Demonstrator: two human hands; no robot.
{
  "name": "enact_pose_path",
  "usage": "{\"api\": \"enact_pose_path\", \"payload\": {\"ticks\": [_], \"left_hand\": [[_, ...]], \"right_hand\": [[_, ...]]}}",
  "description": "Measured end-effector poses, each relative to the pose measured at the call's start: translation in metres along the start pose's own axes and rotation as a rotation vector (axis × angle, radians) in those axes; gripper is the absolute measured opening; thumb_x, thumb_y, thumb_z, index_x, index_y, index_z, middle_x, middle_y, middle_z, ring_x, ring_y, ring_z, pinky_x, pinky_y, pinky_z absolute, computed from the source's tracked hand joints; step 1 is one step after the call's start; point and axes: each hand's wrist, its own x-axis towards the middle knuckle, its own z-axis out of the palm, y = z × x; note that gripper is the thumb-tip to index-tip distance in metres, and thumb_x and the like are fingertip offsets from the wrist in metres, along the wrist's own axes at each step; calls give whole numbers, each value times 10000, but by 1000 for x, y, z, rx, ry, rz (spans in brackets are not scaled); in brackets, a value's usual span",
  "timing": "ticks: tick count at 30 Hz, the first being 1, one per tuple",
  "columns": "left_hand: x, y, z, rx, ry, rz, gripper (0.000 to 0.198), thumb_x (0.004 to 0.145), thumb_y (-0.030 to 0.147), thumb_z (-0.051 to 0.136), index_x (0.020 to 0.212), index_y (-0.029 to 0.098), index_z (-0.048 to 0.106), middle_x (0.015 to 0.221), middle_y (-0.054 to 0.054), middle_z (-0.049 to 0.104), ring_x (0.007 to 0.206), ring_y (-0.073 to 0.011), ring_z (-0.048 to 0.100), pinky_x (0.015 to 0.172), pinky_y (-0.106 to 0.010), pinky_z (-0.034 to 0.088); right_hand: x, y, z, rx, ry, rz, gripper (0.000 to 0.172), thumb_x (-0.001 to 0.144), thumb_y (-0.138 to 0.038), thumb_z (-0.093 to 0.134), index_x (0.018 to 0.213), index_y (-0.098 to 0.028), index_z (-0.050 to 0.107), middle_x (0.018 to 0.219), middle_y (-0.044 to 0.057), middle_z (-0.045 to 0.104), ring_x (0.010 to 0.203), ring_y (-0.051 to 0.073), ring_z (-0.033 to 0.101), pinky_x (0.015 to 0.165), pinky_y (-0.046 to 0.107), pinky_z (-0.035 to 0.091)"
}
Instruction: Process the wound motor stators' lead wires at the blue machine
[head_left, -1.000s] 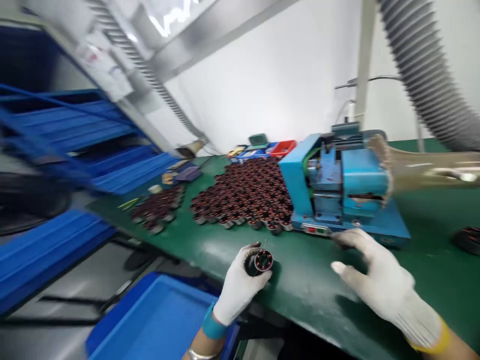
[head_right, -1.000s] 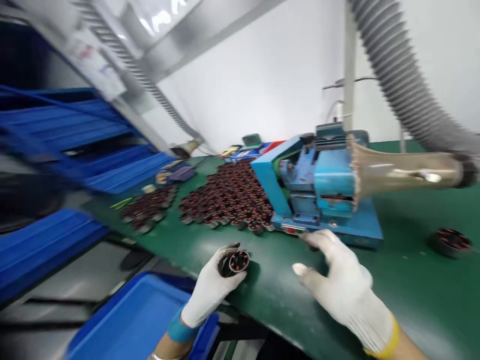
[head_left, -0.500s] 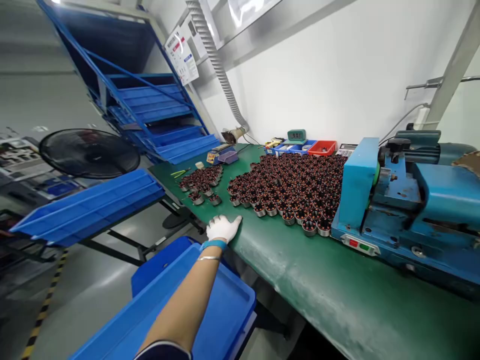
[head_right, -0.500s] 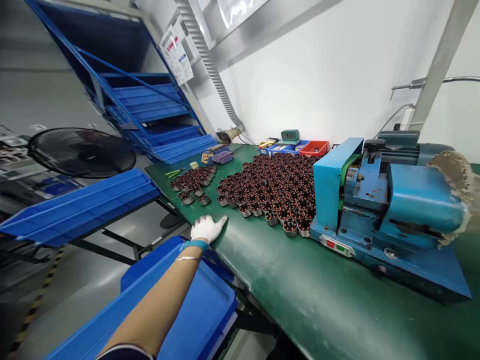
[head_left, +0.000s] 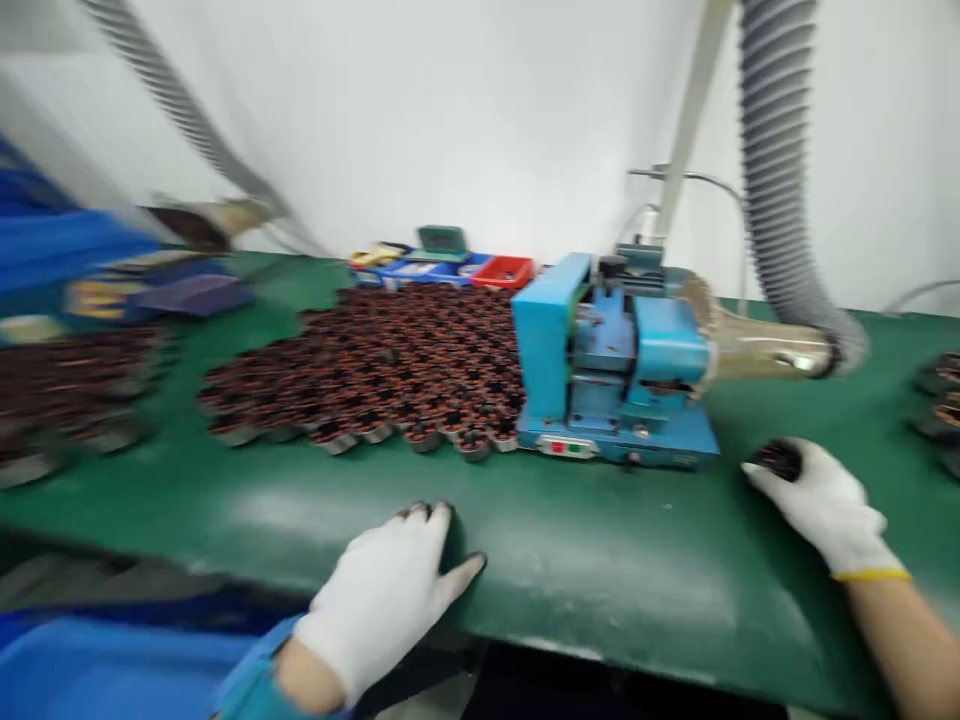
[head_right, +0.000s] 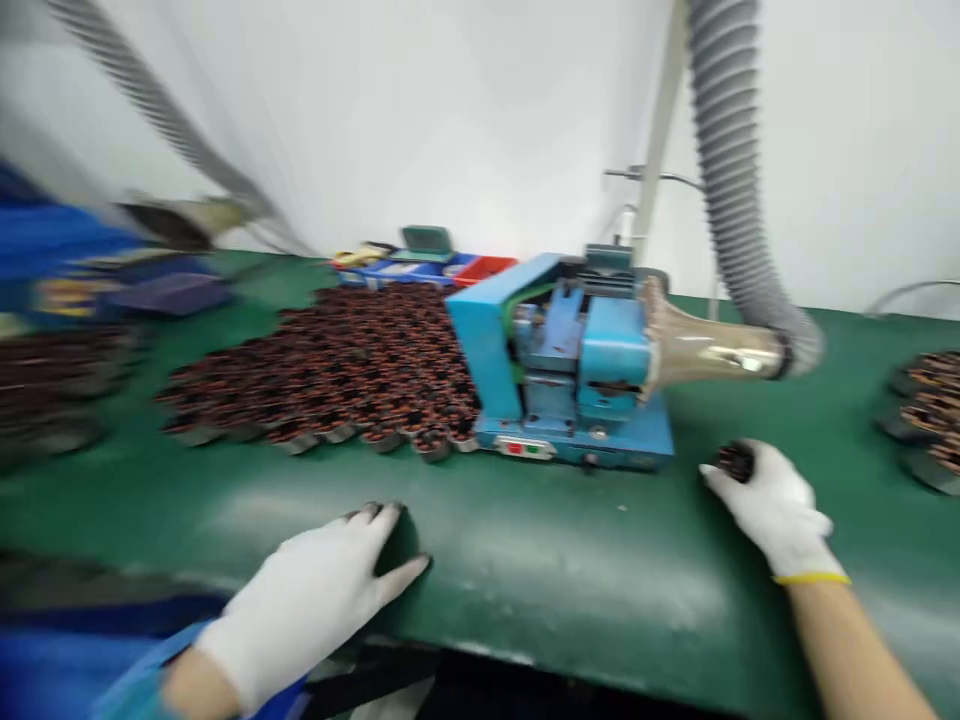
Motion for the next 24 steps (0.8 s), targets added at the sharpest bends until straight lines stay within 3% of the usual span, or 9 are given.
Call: {"api": "enact_pose_path", "payload": {"ticks": [1, 3, 7, 11, 14, 17, 19, 21, 24], "left_hand": [[4, 5, 0, -102, -1, 62, 531, 723, 527, 568, 1057, 126, 670, 1030, -212, 692, 950, -405, 657, 845, -518, 494], [11, 24, 0, -403, -54, 167, 600, 654, 486, 653, 1182, 200, 636, 1185, -160, 668, 1061, -377, 637, 919, -493, 494], [13, 93, -14, -1050, -307, 307, 936, 592, 300, 748, 1445, 231, 367, 1173, -128, 680, 1047, -314, 662, 864, -424, 558], [31, 151, -33, -1527, -222, 422, 729, 595, 164, 733, 1294, 198, 527, 1226, -122, 651, 1104, -287, 634, 950, -412, 519], [54, 161, -39, -1755, -136, 354, 507, 626, 222, 746, 1112, 162, 613, 1174, -117, 676, 1113, -277, 627, 998, -423, 486], [71, 156, -38, -1810, -103, 253, 496, 650, 313, 750, 1095, 153, 602, 1141, -119, 687, 1079, -284, 640, 951, -452, 513], [76, 154, -34, -1775, -81, 241, 529, 640, 320, 758, 1114, 156, 592, 1157, -119, 681, 1090, -286, 634, 951, -452, 512], [77, 152, -27, -1707, -70, 280, 554, 618, 301, 771, 1123, 163, 589, 1189, -117, 669, 1121, -278, 619, 988, -434, 489], [76, 150, -18, -1627, -114, 341, 569, 615, 306, 771, 1133, 171, 580, 1202, -117, 662, 1116, -267, 621, 984, -413, 491]], "right_hand": [[-9, 3, -11, -20, -46, 81, 465, 709, -387, 769, 1086, -169, 606, 947, 95, 678, 861, 269, 662, 801, 421, 539], [-31, -8, -22, 80, -123, -21, 511, 708, -370, 739, 1157, -195, 567, 1029, 75, 672, 930, 243, 658, 867, 389, 520], [-69, -61, -13, 137, -286, -173, 515, 612, -357, 786, 1084, -286, 593, 1039, 17, 668, 928, 251, 654, 792, 397, 528], [-72, -99, 0, 308, -258, -330, 483, 640, -370, 779, 1078, -272, 601, 1035, 35, 661, 948, 259, 641, 822, 408, 517], [-56, -111, 4, 406, -197, -370, 700, 599, -345, 794, 1238, -249, 523, 1188, 71, 603, 1066, 280, 602, 918, 436, 494], [-42, -110, 3, 508, -267, -355, 950, 515, -279, 834, 1366, -240, 413, 1318, 94, 523, 1177, 303, 541, 978, 444, 471], [-37, -104, 2, 622, -356, -345, 847, 583, -255, 802, 1349, -240, 439, 1269, 80, 566, 1145, 281, 566, 966, 421, 484], [-35, -96, 2, 699, -418, -381, 603, 713, -243, 714, 1282, -236, 514, 1199, 58, 612, 1099, 243, 593, 955, 387, 487], [-36, -86, 1, 633, -394, -457, 324, 831, -244, 611, 1155, -233, 605, 1128, 36, 643, 1046, 207, 607, 921, 345, 484]]}}
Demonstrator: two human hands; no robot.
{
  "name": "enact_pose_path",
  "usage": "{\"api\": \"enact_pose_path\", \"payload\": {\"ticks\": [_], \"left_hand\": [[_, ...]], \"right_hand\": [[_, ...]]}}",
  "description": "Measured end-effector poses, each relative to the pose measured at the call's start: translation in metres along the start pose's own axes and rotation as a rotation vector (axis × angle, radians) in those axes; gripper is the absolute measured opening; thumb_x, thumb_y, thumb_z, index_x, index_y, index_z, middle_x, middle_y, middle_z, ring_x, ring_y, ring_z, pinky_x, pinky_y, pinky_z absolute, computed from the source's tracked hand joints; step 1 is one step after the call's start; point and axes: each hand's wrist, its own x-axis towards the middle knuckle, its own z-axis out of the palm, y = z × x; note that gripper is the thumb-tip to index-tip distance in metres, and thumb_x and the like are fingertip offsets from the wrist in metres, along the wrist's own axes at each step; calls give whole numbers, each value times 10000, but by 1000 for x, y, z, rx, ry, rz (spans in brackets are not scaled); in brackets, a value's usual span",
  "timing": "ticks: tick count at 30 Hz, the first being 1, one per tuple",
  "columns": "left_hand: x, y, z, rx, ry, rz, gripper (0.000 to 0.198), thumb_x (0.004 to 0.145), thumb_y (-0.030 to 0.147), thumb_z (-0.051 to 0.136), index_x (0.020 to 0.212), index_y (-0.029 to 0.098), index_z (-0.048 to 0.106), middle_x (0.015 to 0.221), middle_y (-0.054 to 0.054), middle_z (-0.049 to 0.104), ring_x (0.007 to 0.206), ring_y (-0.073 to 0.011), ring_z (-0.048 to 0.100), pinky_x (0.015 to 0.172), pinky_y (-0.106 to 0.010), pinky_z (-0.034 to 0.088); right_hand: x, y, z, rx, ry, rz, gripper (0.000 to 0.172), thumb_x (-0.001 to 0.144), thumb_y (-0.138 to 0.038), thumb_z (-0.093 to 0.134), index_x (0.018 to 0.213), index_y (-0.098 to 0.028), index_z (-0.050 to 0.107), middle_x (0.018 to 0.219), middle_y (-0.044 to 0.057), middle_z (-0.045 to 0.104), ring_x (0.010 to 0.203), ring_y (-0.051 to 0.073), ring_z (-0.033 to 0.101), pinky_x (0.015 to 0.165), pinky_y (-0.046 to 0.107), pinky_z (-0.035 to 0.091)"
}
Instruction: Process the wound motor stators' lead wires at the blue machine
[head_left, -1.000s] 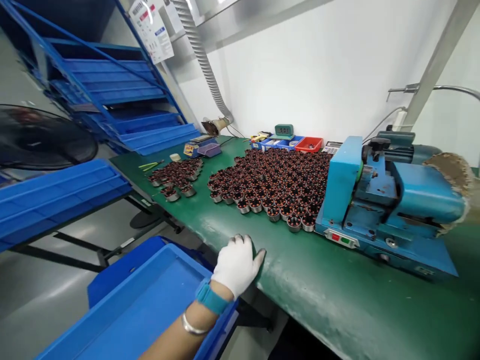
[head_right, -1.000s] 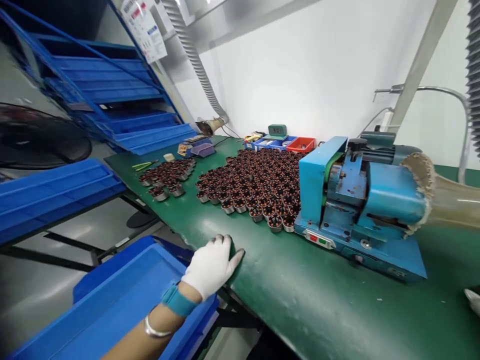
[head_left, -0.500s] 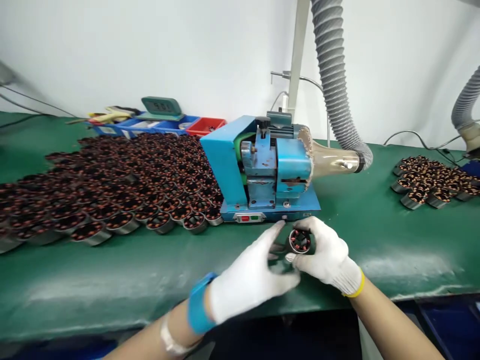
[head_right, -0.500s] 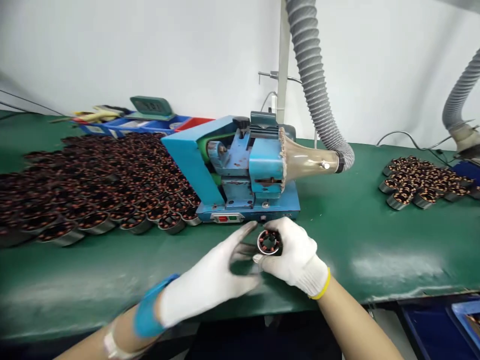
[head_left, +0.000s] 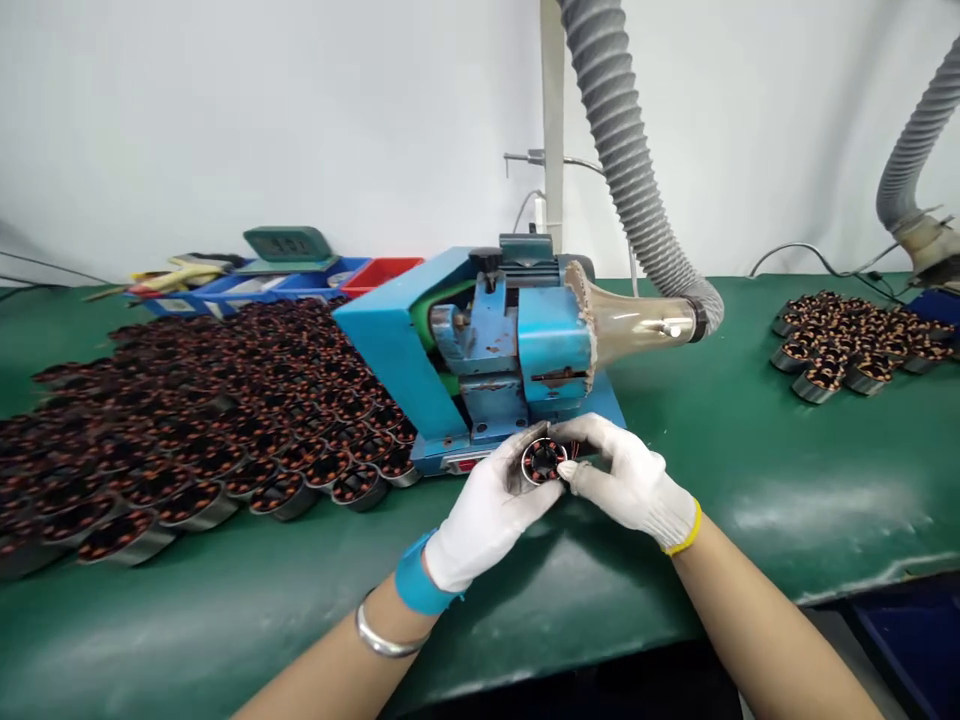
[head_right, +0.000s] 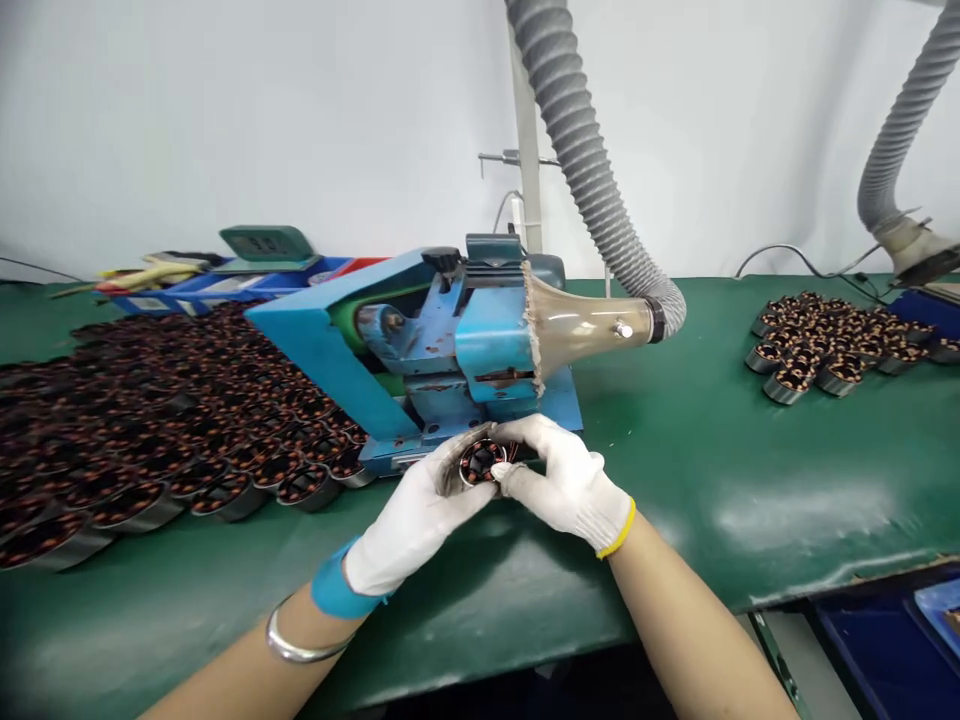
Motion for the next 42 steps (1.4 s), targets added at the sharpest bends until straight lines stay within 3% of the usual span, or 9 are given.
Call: {"api": "enact_pose_path", "payload": {"ticks": [5, 9, 12, 15, 17, 22, 31, 38, 42], "left_hand": [[-6, 2, -2, 203, 60, -33, 484, 567, 329, 793, 979, 188, 581, 942, -78, 712, 856, -245, 684, 777, -379, 562], [-13, 9, 5, 329, 204, 16, 422, 518, 317, 802, 839, 206, 551, 764, -18, 659, 684, -202, 651, 647, -331, 551], [-16, 8, 9, 295, 325, 51, 468, 525, 320, 804, 913, 198, 574, 896, -50, 676, 812, -230, 671, 753, -354, 554], [-15, 5, 10, 206, 363, 26, 614, 566, 349, 798, 1111, 192, 562, 1104, -93, 663, 1015, -274, 650, 905, -406, 521], [-13, 3, 11, 132, 336, 7, 677, 590, 353, 789, 1194, 190, 528, 1155, -101, 655, 1069, -282, 635, 938, -419, 511], [-1, 3, 16, -14, 285, 60, 660, 577, 312, 807, 1160, 163, 534, 1119, -108, 681, 1022, -269, 664, 903, -404, 544], [31, 13, 27, 97, 298, 215, 542, 546, 225, 824, 1035, 140, 606, 999, -97, 714, 994, -276, 671, 902, -429, 547], [35, 3, 32, 48, 336, 270, 585, 503, 145, 834, 1037, 148, 595, 998, -79, 719, 929, -235, 691, 881, -389, 561], [37, 7, 32, 84, 321, 248, 564, 520, 149, 832, 1034, 142, 600, 989, -82, 716, 907, -228, 695, 871, -385, 564]], "right_hand": [[-2, -3, 3, -307, 43, 84, 118, 853, -326, 601, 804, -228, 645, 807, -1, 667, 745, 179, 609, 657, 293, 453], [1, 0, -3, 18, 210, 227, 212, 859, -362, 574, 715, -207, 579, 664, -16, 611, 627, 142, 564, 566, 249, 428], [2, 0, -10, 212, 404, 300, 285, 843, -437, 575, 685, -200, 550, 598, -17, 570, 566, 131, 537, 535, 250, 442], [1, -12, -1, 191, 247, 409, 281, 688, -381, 726, 879, -196, 633, 734, 10, 654, 656, 171, 615, 588, 284, 508], [0, -22, 15, 131, 122, 448, 580, 561, -296, 793, 1106, -219, 614, 972, 41, 681, 857, 233, 655, 735, 352, 550], [6, -26, 44, 209, 216, 307, 656, 609, -297, 744, 1226, -192, 550, 1203, 74, 610, 1106, 241, 593, 982, 381, 479], [33, -16, 28, 228, 372, 251, 361, 718, -309, 681, 1045, -166, 630, 993, 61, 666, 895, 207, 637, 843, 351, 539], [31, 0, 28, 268, 380, 88, 396, 719, -311, 676, 1084, -167, 633, 1075, 77, 650, 1031, 242, 592, 929, 383, 498], [34, -2, 28, 294, 362, 135, 370, 752, -320, 645, 1086, -160, 636, 999, 71, 660, 961, 235, 604, 885, 384, 514]]}}
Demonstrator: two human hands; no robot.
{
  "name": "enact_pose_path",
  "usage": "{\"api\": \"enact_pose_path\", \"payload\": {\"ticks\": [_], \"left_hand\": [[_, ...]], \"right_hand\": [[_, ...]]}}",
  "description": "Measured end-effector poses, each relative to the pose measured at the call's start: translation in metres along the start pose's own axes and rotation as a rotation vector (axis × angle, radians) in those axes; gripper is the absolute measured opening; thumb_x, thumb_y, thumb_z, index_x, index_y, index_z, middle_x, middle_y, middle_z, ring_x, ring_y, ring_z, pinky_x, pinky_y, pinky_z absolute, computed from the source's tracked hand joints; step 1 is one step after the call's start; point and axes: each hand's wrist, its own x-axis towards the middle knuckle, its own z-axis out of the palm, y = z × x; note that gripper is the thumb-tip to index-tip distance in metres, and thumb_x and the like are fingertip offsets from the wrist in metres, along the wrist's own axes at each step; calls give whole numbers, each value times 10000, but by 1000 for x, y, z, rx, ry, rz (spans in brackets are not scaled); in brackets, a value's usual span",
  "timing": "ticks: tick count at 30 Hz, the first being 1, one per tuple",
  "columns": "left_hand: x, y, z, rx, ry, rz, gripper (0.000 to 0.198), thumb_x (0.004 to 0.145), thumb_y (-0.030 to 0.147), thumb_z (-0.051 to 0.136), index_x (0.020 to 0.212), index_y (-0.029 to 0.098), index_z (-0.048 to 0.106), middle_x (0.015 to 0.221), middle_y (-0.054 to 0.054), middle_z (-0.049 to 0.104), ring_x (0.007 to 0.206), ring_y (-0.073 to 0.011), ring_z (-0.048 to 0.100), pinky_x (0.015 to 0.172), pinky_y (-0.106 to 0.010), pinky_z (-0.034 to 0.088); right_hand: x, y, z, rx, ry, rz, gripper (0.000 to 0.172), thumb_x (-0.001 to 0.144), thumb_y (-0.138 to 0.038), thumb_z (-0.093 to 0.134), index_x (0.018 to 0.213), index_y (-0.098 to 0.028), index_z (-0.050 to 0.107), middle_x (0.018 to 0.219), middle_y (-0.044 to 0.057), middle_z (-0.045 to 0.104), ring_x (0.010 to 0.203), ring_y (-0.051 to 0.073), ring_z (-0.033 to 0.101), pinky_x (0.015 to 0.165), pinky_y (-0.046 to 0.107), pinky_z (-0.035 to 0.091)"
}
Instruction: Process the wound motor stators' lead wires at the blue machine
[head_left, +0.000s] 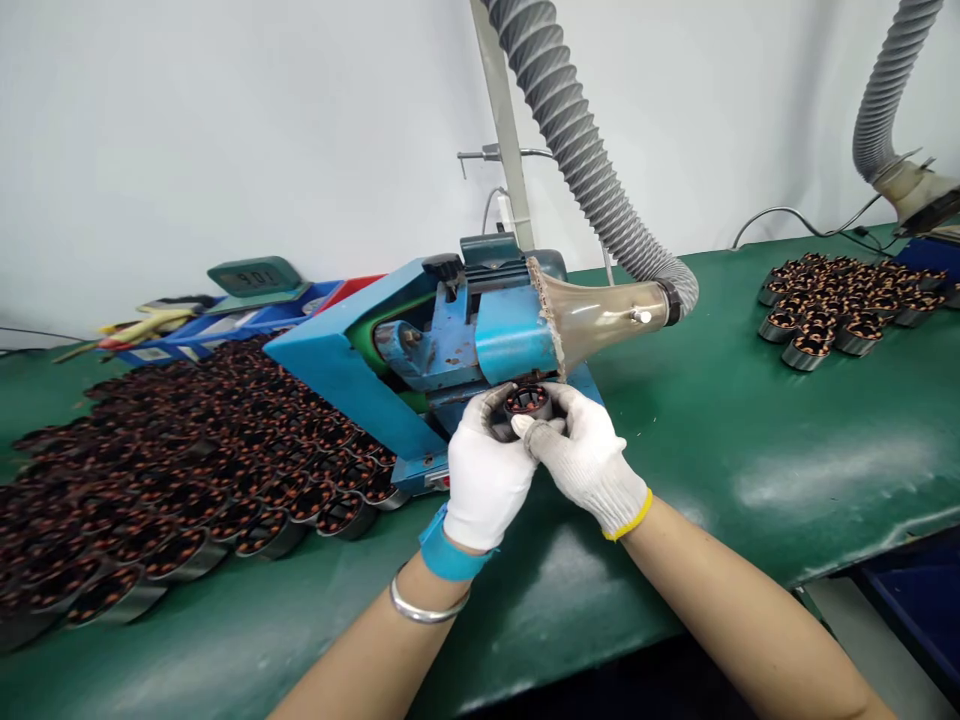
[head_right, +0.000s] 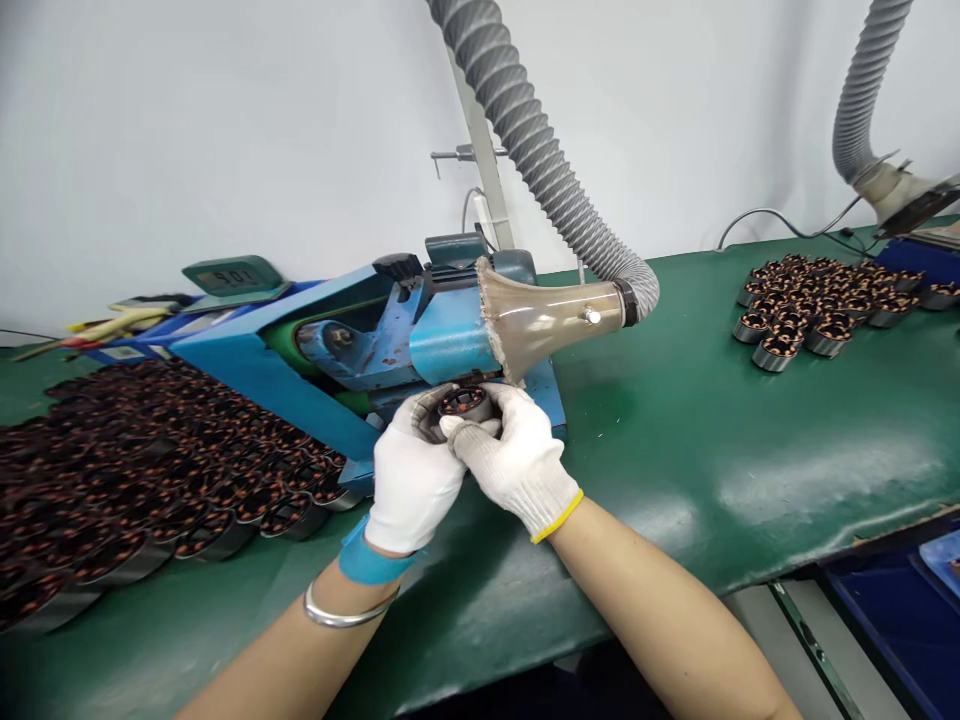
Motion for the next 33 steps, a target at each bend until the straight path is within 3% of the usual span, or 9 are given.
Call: {"api": "enact_pose_path", "payload": {"ticks": [3, 10, 17, 23, 28, 30, 33], "left_hand": [[0, 1, 1, 39, 14, 12, 549, 532, 169, 833, 1026, 146, 595, 991, -81, 709, 916, -229, 690, 881, -392, 557], [-18, -10, -7, 107, 88, 147, 618, 473, 179, 858, 1009, 186, 551, 959, -48, 686, 899, -222, 688, 835, -378, 570], [-6, -10, -3, 106, -10, 53, 575, 515, 216, 843, 1022, 170, 575, 967, -63, 701, 904, -230, 687, 867, -400, 556], [-12, -6, -6, 159, -21, 48, 570, 539, 232, 832, 1038, 174, 563, 989, -65, 688, 928, -236, 674, 877, -406, 545], [-21, -16, -15, 192, -4, 139, 563, 514, 230, 833, 967, 210, 499, 930, -18, 634, 861, -199, 652, 814, -370, 549], [-20, -18, -16, 209, 1, 147, 552, 516, 224, 823, 944, 222, 475, 890, 5, 612, 824, -182, 641, 787, -350, 547], [-19, -14, -15, 253, -10, 86, 556, 534, 196, 797, 994, 215, 485, 942, -18, 621, 869, -193, 640, 829, -356, 533]], "right_hand": [[1, -3, -1, 18, -21, 7, 355, 755, -320, 635, 1073, -162, 644, 955, 63, 659, 923, 229, 606, 875, 386, 513], [-17, 0, -9, -5, -57, -186, 448, 671, -280, 688, 1100, -162, 629, 1052, 84, 617, 966, 228, 600, 883, 371, 509], [-8, 14, -2, 74, -4, -36, 440, 725, -313, 674, 1141, -181, 617, 1099, 75, 643, 1050, 239, 595, 967, 390, 481], [-15, 3, -3, 10, 6, 24, 462, 685, -299, 699, 1123, -177, 616, 1074, 79, 632, 1017, 239, 606, 930, 389, 508], [-29, -2, -3, -139, -16, -44, 515, 625, -314, 756, 1114, -229, 621, 1091, 58, 601, 990, 243, 607, 908, 387, 514], [-31, 1, -2, -163, -37, -79, 524, 663, -350, 749, 1155, -242, 606, 1105, 54, 596, 989, 240, 607, 918, 385, 506], [-32, 6, -2, -148, -66, -122, 407, 813, -372, 632, 1186, -214, 594, 1097, 72, 599, 999, 224, 605, 932, 364, 491]]}}
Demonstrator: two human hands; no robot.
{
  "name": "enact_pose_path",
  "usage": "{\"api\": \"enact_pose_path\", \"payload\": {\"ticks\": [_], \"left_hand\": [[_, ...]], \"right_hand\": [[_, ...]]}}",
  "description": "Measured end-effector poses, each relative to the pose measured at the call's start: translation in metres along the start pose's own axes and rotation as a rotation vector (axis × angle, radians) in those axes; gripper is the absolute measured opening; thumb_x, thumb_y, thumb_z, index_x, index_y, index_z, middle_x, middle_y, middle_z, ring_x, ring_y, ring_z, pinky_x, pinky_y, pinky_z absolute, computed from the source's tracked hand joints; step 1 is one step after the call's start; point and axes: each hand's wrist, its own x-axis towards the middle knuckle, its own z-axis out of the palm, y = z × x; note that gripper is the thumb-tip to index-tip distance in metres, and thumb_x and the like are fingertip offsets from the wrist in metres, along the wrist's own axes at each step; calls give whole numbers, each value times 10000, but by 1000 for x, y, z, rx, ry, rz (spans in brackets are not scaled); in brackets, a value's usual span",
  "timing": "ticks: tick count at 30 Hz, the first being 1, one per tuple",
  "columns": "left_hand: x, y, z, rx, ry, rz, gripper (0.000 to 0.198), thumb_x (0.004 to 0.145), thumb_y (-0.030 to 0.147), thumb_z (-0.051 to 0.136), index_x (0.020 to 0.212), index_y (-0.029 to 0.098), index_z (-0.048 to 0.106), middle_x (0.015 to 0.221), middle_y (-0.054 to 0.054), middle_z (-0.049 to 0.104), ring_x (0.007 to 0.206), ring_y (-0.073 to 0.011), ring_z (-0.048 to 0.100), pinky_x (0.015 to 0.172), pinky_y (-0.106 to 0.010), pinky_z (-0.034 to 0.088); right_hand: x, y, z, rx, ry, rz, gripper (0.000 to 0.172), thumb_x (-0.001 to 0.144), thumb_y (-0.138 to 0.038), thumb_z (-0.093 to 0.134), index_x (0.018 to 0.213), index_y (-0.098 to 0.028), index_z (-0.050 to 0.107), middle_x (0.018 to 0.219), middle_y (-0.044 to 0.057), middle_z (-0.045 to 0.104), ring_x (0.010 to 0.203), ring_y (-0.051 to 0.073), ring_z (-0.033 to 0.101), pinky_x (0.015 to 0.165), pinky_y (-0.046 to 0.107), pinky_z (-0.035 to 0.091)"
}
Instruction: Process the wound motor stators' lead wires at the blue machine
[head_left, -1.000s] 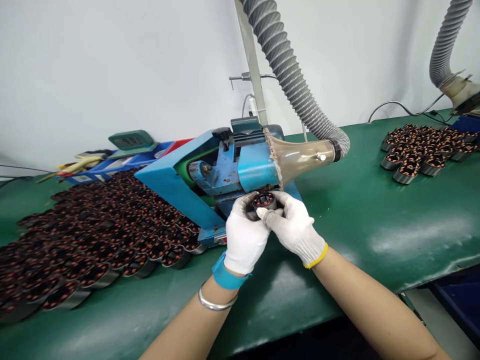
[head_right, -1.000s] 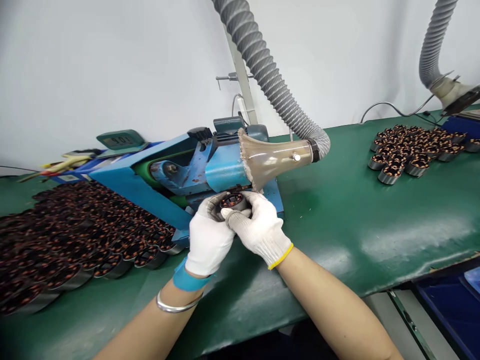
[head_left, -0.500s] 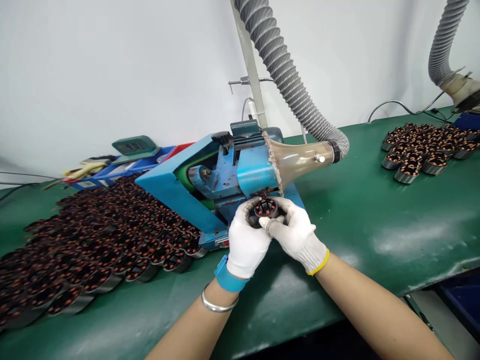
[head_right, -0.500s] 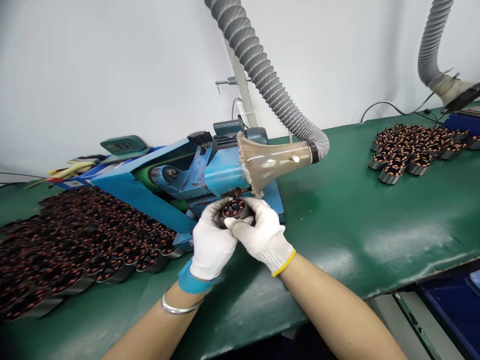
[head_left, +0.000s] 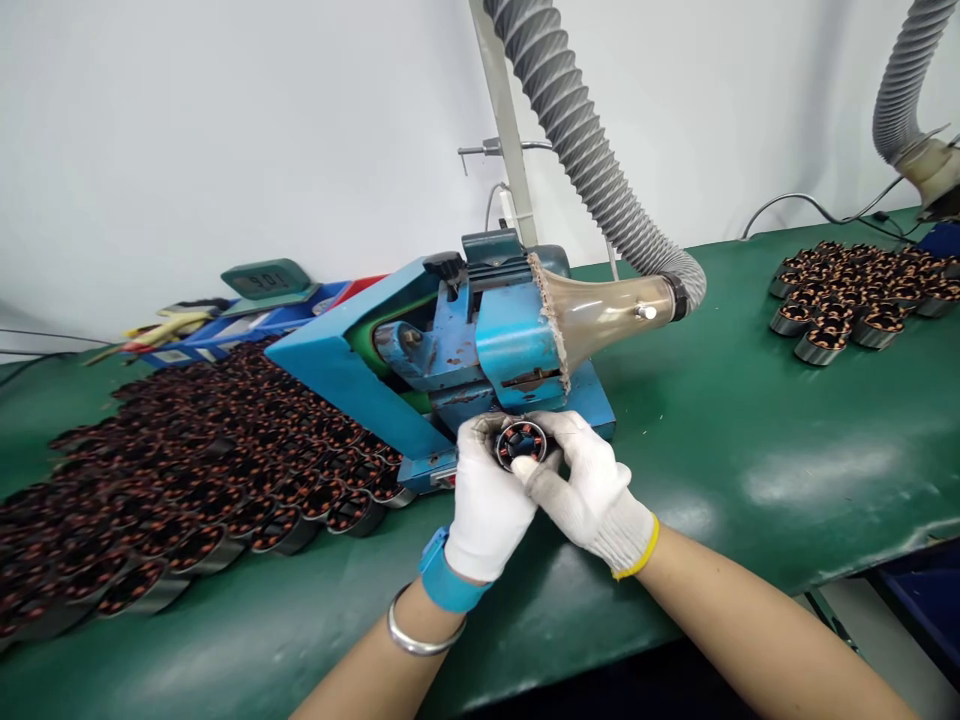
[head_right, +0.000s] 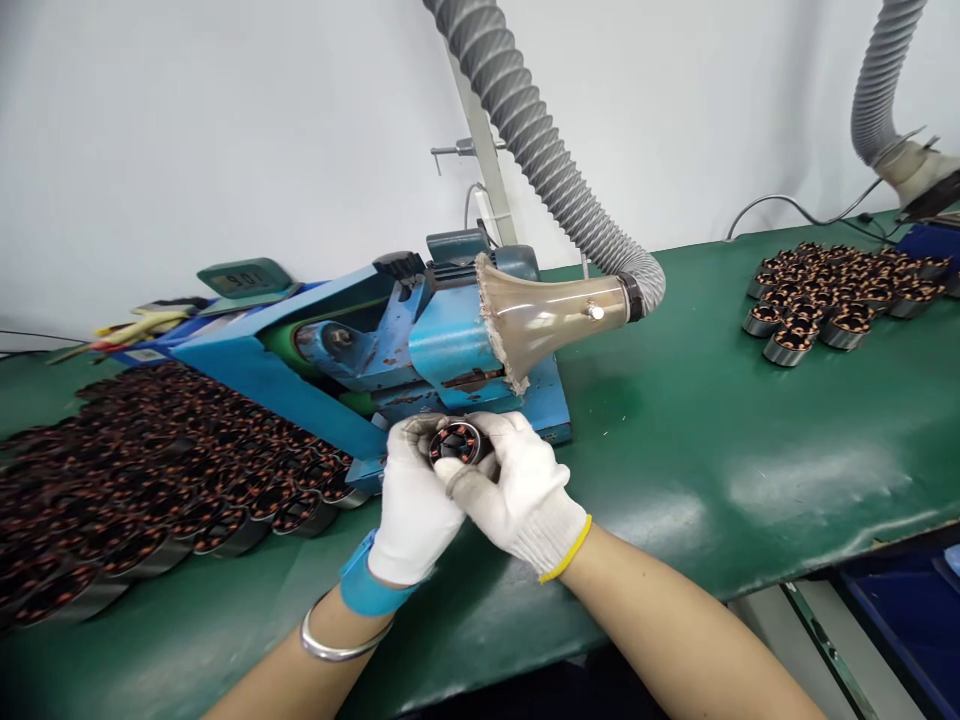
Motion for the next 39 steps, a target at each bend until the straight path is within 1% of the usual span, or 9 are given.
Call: {"api": "enact_pose_path", "payload": {"ticks": [4, 7, 12, 17, 19, 24, 28, 32, 39], "left_hand": [[0, 11, -2, -42, -128, -87, 536, 631, 200, 713, 1132, 185, 523, 1131, -93, 634, 1050, -238, 626, 961, -396, 483], [-2, 15, -2, -61, -146, -86, 497, 636, 221, 722, 1100, 178, 550, 1116, -92, 652, 1044, -246, 634, 952, -404, 493], [-8, 17, 1, -13, -113, -84, 472, 609, 249, 774, 1019, 181, 549, 1031, -82, 681, 967, -239, 661, 892, -407, 525], [-7, 13, 2, 38, 31, -143, 480, 568, 254, 787, 946, 193, 497, 939, -55, 650, 880, -220, 660, 854, -412, 533], [-6, 10, 2, -38, 29, -167, 512, 586, 261, 772, 1008, 196, 489, 994, -66, 635, 919, -219, 654, 876, -413, 527], [-9, 6, 3, -245, -110, -151, 576, 675, 268, 719, 1189, 209, 466, 1229, -119, 594, 1122, -236, 607, 990, -405, 481], [-6, 9, 3, -199, -50, -163, 546, 637, 263, 746, 1126, 179, 518, 1135, -121, 656, 1036, -251, 653, 935, -415, 520], [3, 17, 5, -119, 9, -121, 505, 590, 252, 775, 1044, 170, 572, 1037, -97, 696, 958, -248, 676, 888, -401, 542], [17, 27, 12, -69, 56, -78, 460, 556, 259, 820, 956, 162, 613, 926, -73, 717, 874, -236, 687, 842, -391, 554]], "right_hand": [[1, 3, -1, 24, 25, -97, 316, 929, -327, 481, 1188, -187, 595, 1083, 87, 605, 1018, 201, 593, 937, 327, 474], [4, 1, -4, 38, 106, -129, 283, 954, -284, 416, 1089, -175, 641, 1065, 86, 613, 1015, 197, 588, 937, 321, 461], [11, 0, -8, 280, 86, 165, 346, 937, -375, 426, 806, -166, 670, 734, 51, 616, 755, 210, 620, 748, 336, 520], [16, 10, -5, 582, 238, 326, 357, 918, -457, 415, 884, -184, 643, 871, 76, 683, 803, 217, 669, 778, 361, 556], [14, 13, 0, 517, 206, 336, 305, 865, -452, 526, 986, -191, 625, 962, 78, 685, 860, 215, 670, 819, 359, 554], [3, 10, 15, 438, 174, 280, 513, 690, -342, 728, 1141, -189, 535, 1064, 91, 665, 947, 225, 659, 855, 359, 556], [7, 8, 14, 484, 139, 267, 364, 709, -342, 704, 1011, -176, 586, 966, 78, 689, 896, 219, 664, 848, 372, 556], [17, 5, 7, 497, 101, 198, 395, 724, -347, 696, 1063, -167, 606, 1021, 78, 684, 949, 224, 652, 882, 368, 538], [32, -5, -2, 372, 14, 198, 316, 741, -329, 684, 1016, -178, 646, 866, 25, 694, 796, 194, 649, 737, 309, 557]]}}
